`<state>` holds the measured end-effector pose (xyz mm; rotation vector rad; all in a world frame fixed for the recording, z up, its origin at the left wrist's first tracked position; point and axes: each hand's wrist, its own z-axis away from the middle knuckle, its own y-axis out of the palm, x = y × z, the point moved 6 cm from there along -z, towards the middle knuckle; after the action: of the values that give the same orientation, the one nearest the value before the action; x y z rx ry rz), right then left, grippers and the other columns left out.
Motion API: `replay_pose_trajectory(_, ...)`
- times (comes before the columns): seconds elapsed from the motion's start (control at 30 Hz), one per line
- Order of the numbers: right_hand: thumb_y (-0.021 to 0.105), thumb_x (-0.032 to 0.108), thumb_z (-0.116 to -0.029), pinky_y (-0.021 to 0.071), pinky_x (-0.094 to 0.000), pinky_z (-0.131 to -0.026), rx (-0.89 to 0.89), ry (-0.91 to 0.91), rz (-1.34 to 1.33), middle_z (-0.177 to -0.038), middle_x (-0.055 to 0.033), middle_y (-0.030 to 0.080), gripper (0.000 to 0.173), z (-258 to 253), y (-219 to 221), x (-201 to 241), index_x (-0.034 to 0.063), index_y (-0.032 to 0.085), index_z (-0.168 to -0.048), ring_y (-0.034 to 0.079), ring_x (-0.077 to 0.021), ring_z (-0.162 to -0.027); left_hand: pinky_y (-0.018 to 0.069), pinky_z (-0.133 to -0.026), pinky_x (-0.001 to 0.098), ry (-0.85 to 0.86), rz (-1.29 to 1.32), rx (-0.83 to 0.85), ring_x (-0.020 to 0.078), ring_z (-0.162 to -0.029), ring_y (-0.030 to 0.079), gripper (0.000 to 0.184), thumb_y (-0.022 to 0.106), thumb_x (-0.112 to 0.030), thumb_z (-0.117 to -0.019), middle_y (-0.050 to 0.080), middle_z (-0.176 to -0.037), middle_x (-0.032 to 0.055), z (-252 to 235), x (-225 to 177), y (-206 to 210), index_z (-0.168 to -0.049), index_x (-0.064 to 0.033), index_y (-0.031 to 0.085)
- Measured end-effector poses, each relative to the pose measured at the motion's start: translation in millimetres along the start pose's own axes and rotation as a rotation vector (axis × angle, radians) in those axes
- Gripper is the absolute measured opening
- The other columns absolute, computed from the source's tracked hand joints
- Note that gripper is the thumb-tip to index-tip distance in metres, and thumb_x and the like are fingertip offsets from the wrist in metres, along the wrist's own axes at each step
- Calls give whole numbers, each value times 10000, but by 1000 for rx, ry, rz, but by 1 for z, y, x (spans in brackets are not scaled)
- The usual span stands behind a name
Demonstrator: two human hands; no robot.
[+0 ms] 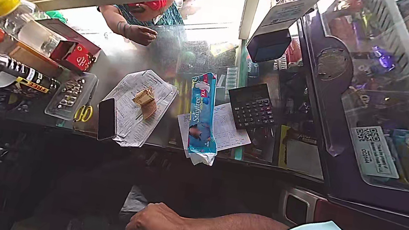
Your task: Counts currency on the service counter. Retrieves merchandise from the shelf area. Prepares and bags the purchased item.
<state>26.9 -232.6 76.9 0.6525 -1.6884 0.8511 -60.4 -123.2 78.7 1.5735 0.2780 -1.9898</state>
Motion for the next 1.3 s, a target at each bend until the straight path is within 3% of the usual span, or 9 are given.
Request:
replay_pose_trajectory(0.2, 683, 246, -964, 529, -514, -731, -129, 3, 49, -885, -118, 701, 206, 7, -44, -6, 50, 746, -975, 685, -283, -846, 597, -906, 319, -71, 172, 123, 108, -957, 736, 150, 724, -110, -891, 780, -996, 17, -3, 8, 5, -1031, -148, 762)
replay_pose_trajectory(0.4, 597, 237, -1021, 543, -459, -744, -96, -93, 266, -906, -129, 662, 223, 4, -31, -2, 38, 694, -1001, 675, -291, -871, 620, -728, 261, -124, 273, -83, 46, -760, 720, 412, 290, -32, -1043, 739, -784, -53, -36, 2, -8, -862, -170, 633)
replay_pose_trajectory(0.7, 571, 240, -1008, 549, -454, -728, -630, 132, 369, -908, -83, 684, 216, 2, -113, -12, 68, 701, -1003, 679, -232, -838, 586, -901, 286, 431, 220, 69, 56, -950, 702, 292, 472, 2, -1022, 732, -957, -75, -83, -103, -73, -1025, -222, 660)
replay_pose_trajectory(0.8, 761, 291, -907, 514, -483, -985, -434, 69, 315, -1228, -148, 659, 426, -4, -102, 2, 45, 646, -1235, 631, -298, -1156, 518, -853, 180, 782, -184, 190, -17, -899, 608, 283, 656, -4, -935, 622, -939, -168, -78, -127, -38, -978, -278, 601)
replay_pose_trajectory(0.9, 891, 292, -768, 379, -524, -1164, -310, -192, 372, -1630, -138, 342, 859, -16, -71, 55, 193, 472, -1511, 364, -324, -1477, 491, -808, 129, 938, -592, 485, -37, -880, 566, 134, 712, -121, -922, 570, -899, -91, -54, -118, 18, -895, -191, 601)
replay_pose_trajectory(1.0, 758, 148, -845, 498, -478, -897, -339, -314, 728, -1188, -106, 671, 318, -40, -45, 64, 173, 679, -1152, 626, -301, -1141, 479, -805, 131, 1007, -892, 577, 72, -885, 555, 17, 646, -29, -891, 552, -904, 96, -22, -105, 50, -905, -34, 637)
replay_pose_trajectory(1.07, 733, 86, -802, 530, -408, -666, -437, -371, 754, -846, -73, 662, 107, -50, -47, 57, 101, 671, -887, 670, -249, -810, 549, -795, 304, 974, -1170, 346, 241, -899, 624, 255, 657, 41, -821, 603, -1008, 232, -25, -115, 38, -1073, 56, 694)
replay_pose_trajectory(1.2, 664, 93, -851, 500, -341, -554, -564, -459, 787, -763, -53, 596, 45, -48, -46, 60, 109, 632, -825, 622, -212, -689, 523, -821, 431, 842, -1256, -209, 351, -978, 617, 358, 623, 34, -720, 585, -1163, 284, -76, -128, -37, -1072, 63, 681)
replay_pose_trajectory(1.3, 666, 82, -809, 500, -352, -517, -678, -404, 781, -728, -59, 600, 34, -46, -63, 48, 91, 633, -804, 626, -210, -638, 485, -804, 246, 847, -930, -305, 151, -912, 574, 205, 517, 31, -775, 582, -1017, 177, -92, -128, -86, -932, 109, 624)
